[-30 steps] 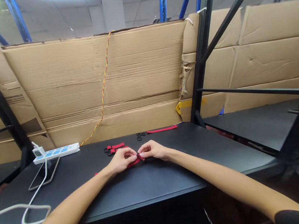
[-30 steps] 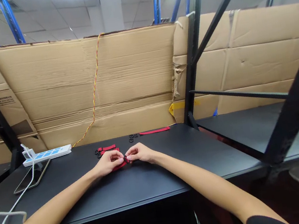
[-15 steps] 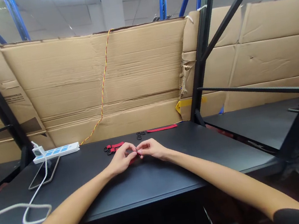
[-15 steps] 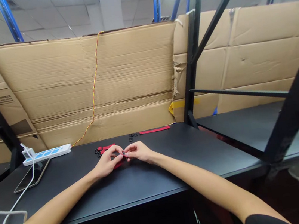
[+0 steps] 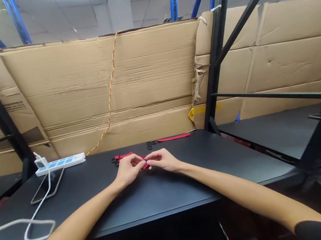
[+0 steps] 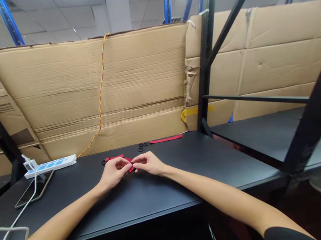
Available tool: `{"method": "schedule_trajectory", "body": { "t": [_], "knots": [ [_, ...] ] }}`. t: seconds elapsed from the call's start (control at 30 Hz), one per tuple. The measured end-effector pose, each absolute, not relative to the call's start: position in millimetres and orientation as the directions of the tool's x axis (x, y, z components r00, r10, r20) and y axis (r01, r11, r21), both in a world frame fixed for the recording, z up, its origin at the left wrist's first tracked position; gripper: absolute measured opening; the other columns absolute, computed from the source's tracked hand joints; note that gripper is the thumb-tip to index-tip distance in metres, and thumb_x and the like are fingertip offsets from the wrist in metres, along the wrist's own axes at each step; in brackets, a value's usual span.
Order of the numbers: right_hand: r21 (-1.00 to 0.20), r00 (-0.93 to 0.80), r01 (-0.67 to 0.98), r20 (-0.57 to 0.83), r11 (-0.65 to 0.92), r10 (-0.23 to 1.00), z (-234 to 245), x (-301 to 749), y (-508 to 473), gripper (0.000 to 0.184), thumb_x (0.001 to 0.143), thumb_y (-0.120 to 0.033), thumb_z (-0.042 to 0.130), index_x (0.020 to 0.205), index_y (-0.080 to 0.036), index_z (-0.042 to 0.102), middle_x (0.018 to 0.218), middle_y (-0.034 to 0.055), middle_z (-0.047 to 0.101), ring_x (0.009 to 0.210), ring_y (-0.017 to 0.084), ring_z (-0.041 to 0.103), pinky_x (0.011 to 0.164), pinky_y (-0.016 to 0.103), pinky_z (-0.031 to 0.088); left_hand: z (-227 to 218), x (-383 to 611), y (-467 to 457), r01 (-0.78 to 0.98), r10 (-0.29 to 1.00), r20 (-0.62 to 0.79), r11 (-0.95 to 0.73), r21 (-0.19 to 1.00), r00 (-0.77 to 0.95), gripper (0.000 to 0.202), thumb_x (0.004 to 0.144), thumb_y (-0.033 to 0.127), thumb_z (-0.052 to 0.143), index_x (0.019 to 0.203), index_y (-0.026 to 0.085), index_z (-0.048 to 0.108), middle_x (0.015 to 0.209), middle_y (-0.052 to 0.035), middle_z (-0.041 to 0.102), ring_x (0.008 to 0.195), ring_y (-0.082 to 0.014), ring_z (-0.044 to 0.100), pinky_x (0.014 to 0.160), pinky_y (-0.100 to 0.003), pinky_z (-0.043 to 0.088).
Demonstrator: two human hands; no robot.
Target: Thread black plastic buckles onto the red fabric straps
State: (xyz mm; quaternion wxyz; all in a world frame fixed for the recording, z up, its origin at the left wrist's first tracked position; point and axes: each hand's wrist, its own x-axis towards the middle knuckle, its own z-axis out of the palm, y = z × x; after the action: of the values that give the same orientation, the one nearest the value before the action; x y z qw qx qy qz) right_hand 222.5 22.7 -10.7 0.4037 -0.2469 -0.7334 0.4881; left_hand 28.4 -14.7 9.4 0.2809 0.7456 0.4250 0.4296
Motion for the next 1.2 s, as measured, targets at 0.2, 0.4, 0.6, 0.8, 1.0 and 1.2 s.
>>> {"method": "schedule_trajectory", "body": {
  "t": [0.2,0.4,0.6,0.8,1.0,1.2],
  "knots": [
    [-0.94,-0.608,-0.077,0.309,0.334,0.731,-5,226,18,0.032,0.07,-0.037,0.074,0.093,-0.016,0.071,0.084,0.0045,0.07,0.073,0.018,0.066,0.079,0.035,0.05,8,28,-14,0.301,0.886,0.352,-0.439,0.847,0.302,0.028,0.074,0.039,0.069,0.083,0.012,0.062,0.068,-0.0055,0.069,0.056,-0.0141,0.062,0.054,-0.026,0.05],
    [-0.969,-0.589,-0.192,0.238,0.152,0.772,-7,222,19,0.035,0.056,-0.025,0.083,0.083,-0.016,0.063,0.074,0.0004,0.067,0.066,0.014,0.063,0.069,0.029,0.05,5,29,-12,0.295,0.844,0.415,-0.515,0.805,0.339,0.039,0.07,0.04,0.073,0.096,0.014,0.062,0.085,-0.0071,0.069,0.071,-0.0171,0.065,0.065,-0.03,0.053],
    [-0.976,-0.559,-0.203,0.178,0.075,0.81,-5,223,20,0.036,0.054,-0.025,0.085,0.077,-0.016,0.058,0.071,0.0,0.065,0.064,0.012,0.06,0.064,0.026,0.047,13,29,-21,0.374,0.731,0.546,-0.68,0.63,0.409,0.031,0.07,0.032,0.075,0.095,0.018,0.062,0.111,-0.0081,0.065,0.103,-0.0217,0.061,0.092,-0.036,0.047],
    [-0.975,-0.506,-0.189,0.196,0.113,0.84,0,225,20,0.037,0.056,-0.031,0.084,0.074,-0.017,0.055,0.065,-0.0032,0.06,0.06,0.011,0.056,0.059,0.024,0.043,15,27,-22,0.473,0.752,0.542,-0.658,0.586,0.375,0.031,0.078,0.036,0.066,0.103,0.017,0.061,0.096,-0.0054,0.068,0.086,-0.018,0.062,0.083,-0.032,0.048],
    [-0.97,-0.482,-0.177,0.233,0.167,0.845,-4,227,26,0.036,0.054,-0.03,0.084,0.071,-0.017,0.055,0.066,-0.0039,0.059,0.061,0.01,0.055,0.061,0.025,0.042,13,26,-18,0.54,0.759,0.541,-0.644,0.541,0.363,0.037,0.078,0.034,0.067,0.111,0.017,0.065,0.1,-0.0069,0.069,0.088,-0.0201,0.063,0.085,-0.032,0.046],
    [-0.973,-0.523,-0.098,0.227,0.207,0.821,-9,226,32,0.032,0.056,-0.028,0.081,0.071,-0.017,0.056,0.067,-0.0028,0.059,0.062,0.011,0.054,0.062,0.025,0.044,4,26,-12,0.539,0.804,0.45,-0.594,0.597,0.389,0.046,0.074,0.041,0.071,0.114,0.019,0.066,0.102,-0.0054,0.071,0.094,-0.024,0.064,0.087,-0.033,0.047]
  ]
}}
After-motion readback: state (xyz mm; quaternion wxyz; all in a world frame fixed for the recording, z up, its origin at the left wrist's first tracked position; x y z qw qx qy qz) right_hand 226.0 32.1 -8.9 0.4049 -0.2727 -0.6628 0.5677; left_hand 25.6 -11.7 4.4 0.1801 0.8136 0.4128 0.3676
